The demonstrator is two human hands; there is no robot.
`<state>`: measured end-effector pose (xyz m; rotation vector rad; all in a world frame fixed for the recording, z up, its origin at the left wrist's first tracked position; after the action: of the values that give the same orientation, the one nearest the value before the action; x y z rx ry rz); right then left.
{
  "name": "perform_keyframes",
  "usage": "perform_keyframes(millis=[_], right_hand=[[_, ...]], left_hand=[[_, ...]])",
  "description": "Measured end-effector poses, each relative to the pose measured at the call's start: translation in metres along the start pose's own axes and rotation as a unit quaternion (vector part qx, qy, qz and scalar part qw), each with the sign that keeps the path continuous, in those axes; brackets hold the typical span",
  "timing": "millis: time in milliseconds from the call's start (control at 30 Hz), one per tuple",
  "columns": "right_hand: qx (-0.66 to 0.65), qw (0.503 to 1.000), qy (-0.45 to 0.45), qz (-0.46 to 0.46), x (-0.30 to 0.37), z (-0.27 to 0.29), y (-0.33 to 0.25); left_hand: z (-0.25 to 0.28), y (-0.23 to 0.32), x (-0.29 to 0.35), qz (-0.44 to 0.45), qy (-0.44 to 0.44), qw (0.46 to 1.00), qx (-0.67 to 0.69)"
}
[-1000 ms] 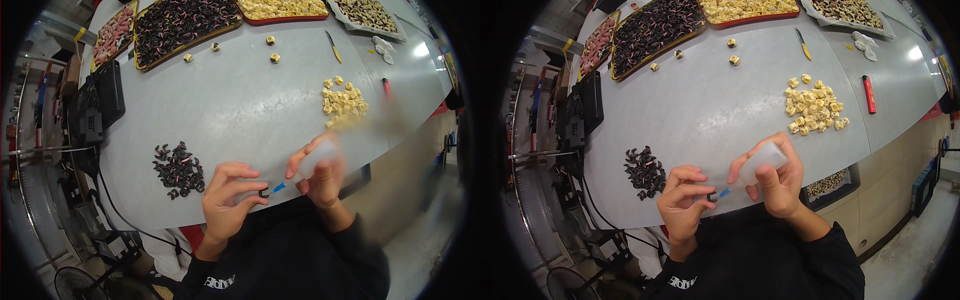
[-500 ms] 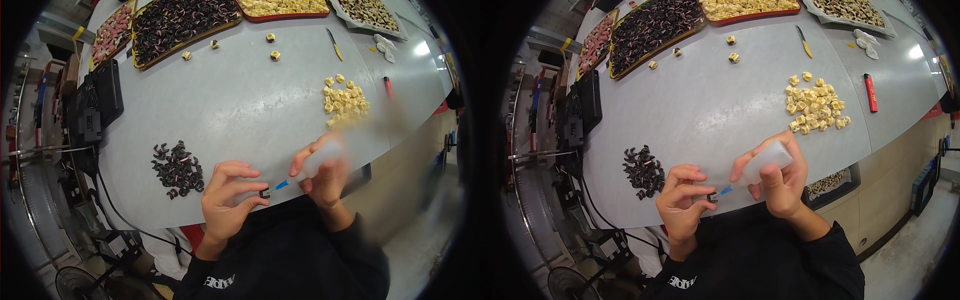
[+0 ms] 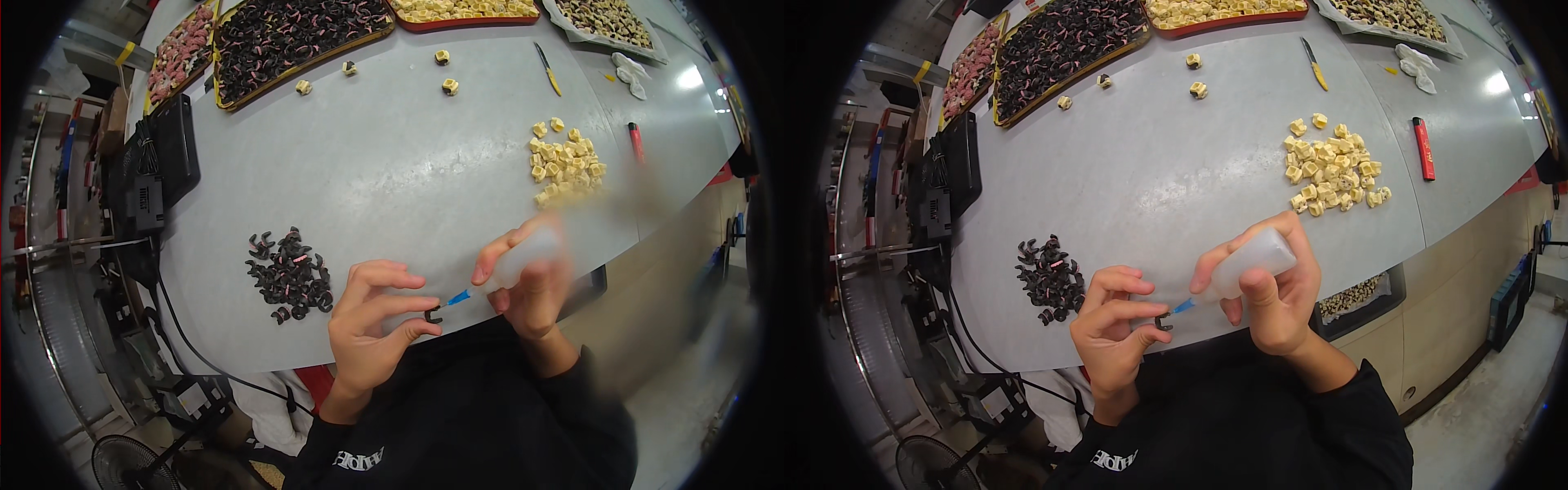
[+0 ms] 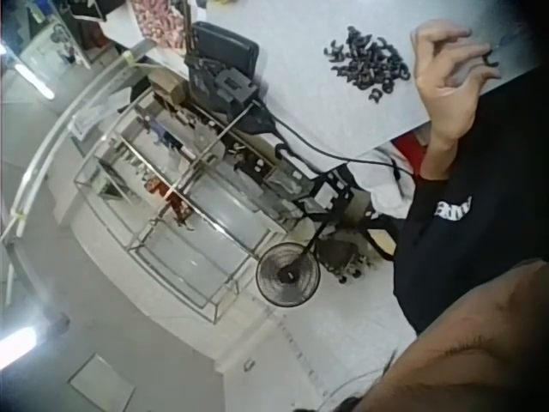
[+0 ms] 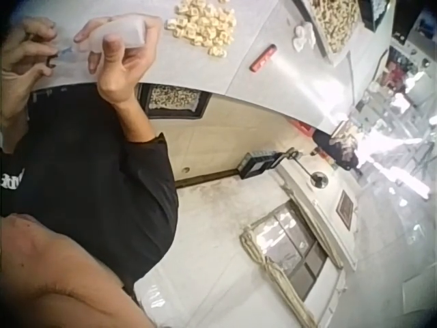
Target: The recorder is applying glue to small black plastic bases and attaching white components to them on a workbench.
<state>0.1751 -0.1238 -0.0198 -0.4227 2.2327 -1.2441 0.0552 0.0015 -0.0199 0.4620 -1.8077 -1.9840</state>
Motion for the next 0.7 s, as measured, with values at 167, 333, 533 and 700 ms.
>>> perform_keyframes(millis=[167, 333, 533, 700], right_hand=[[0.002, 1.000, 0.006, -0.009, 0.000, 0.002, -0.001], [0.026, 0.999, 0.020, 0.027, -0.003, 0.007, -0.002], [0.104, 0.990, -0.008, 0.093, -0.008, 0.014, -0.022], [0.340, 0.925, -0.038, 0.166, -0.007, 0.021, -0.027]], left_hand=[[0.001, 0.000, 0.000, 0.002, 0.002, 1.000, 0.006], [0.003, 0.001, 0.000, 0.007, 0.006, 1.000, 0.023], [0.003, 0.000, 0.000, 0.005, 0.009, 0.998, 0.069], [0.003, 0.002, 0.002, -0.003, 0.017, 0.997, 0.069]])
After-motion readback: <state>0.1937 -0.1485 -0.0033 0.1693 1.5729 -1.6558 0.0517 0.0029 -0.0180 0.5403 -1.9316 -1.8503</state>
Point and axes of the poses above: each hand's wrist, its own x-axis away from the middle knuckle, its own z-axis out of the back of the hand, y = z × x, the point moved 5 cm from there along -x, towards the middle knuckle, and after that the axes turned 11 degrees about z, right-handed, at the moved point
